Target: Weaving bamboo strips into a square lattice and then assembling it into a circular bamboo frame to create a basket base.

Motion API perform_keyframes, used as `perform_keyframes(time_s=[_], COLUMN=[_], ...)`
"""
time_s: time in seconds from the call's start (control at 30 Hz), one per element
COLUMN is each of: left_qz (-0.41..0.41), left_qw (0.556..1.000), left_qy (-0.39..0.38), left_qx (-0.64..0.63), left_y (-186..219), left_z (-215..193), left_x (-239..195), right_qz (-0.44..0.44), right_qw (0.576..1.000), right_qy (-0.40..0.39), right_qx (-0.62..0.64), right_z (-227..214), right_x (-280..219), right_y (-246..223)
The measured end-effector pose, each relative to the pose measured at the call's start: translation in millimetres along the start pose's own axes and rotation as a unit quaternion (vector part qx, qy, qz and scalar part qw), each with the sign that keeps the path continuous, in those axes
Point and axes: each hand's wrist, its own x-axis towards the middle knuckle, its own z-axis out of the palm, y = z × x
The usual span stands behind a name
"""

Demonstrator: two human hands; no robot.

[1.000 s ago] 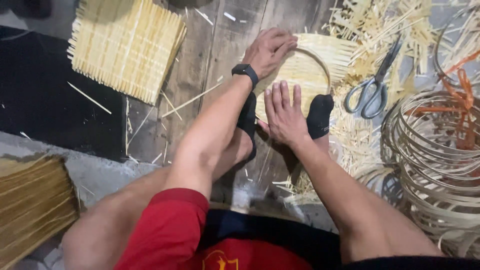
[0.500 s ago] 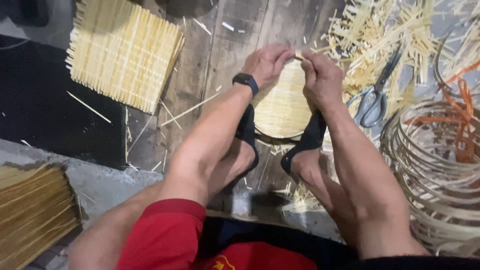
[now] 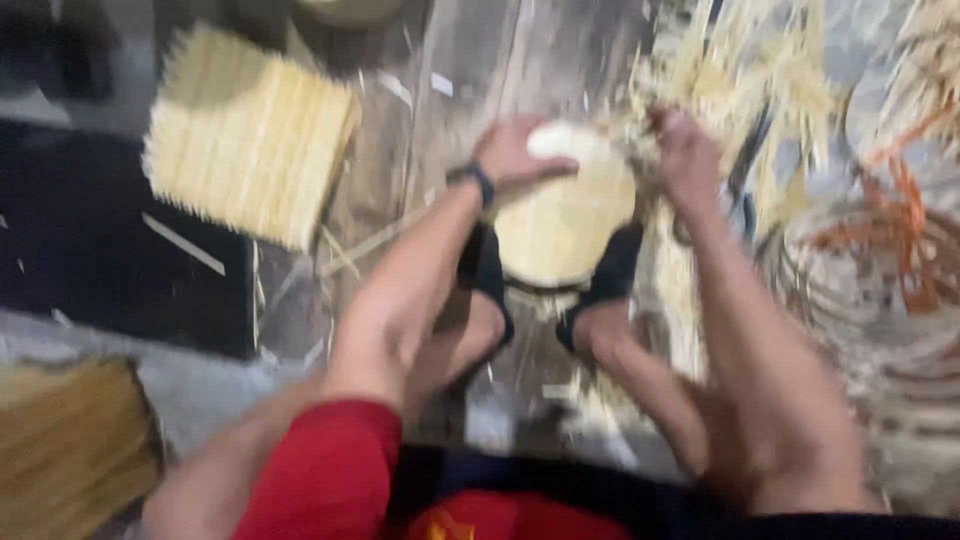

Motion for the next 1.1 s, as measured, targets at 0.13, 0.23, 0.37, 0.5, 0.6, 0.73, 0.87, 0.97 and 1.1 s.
perform_keyframes(time_s=[0.13, 0.23, 0.37, 0.5, 0.6, 0.73, 0.87, 0.97, 1.1], left_qz=[-0.136, -0.09, 0.226, 0.307, 0.135, 0.038, -0.001, 0.001, 0.099], left_qw=[0.98, 0.991, 0.953, 0.887, 0.901, 0.959, 0.949, 0.953, 0.967], left_qy=[-0.12, -0.077, -0.085, -0.117, -0.207, -0.022, 0.008, -0.045, -0.04], left_qx=[0.079, 0.068, 0.184, 0.326, 0.356, 0.281, 0.316, 0.3, 0.233], left_y=[75, 148, 145, 49, 21, 124, 121, 119, 116], left_z=[-25, -48, -30, -8, 2, 4, 31, 29, 29], left_x=[9, 7, -67, -115, -155, -91, -61, -61, -49], right_qz=[-0.035, -0.048, 0.165, 0.242, 0.255, 0.136, 0.244, 0.403, 0.45], right_qw=[0.989, 0.919, 0.927, 0.946, 0.945, 0.975, 0.95, 0.915, 0.876], right_qy=[-0.067, -0.142, -0.194, -0.182, -0.146, 0.04, 0.071, -0.007, -0.089], right_qx=[-0.123, -0.366, -0.276, -0.112, -0.145, -0.169, -0.18, -0.031, 0.146], right_z=[-151, -222, -220, -136, -79, -31, -28, -42, -60], right_x=[-37, -75, -137, -146, -149, -125, -116, -123, -135], right_y=[-80, -93, -57, 29, 75, 117, 126, 116, 110])
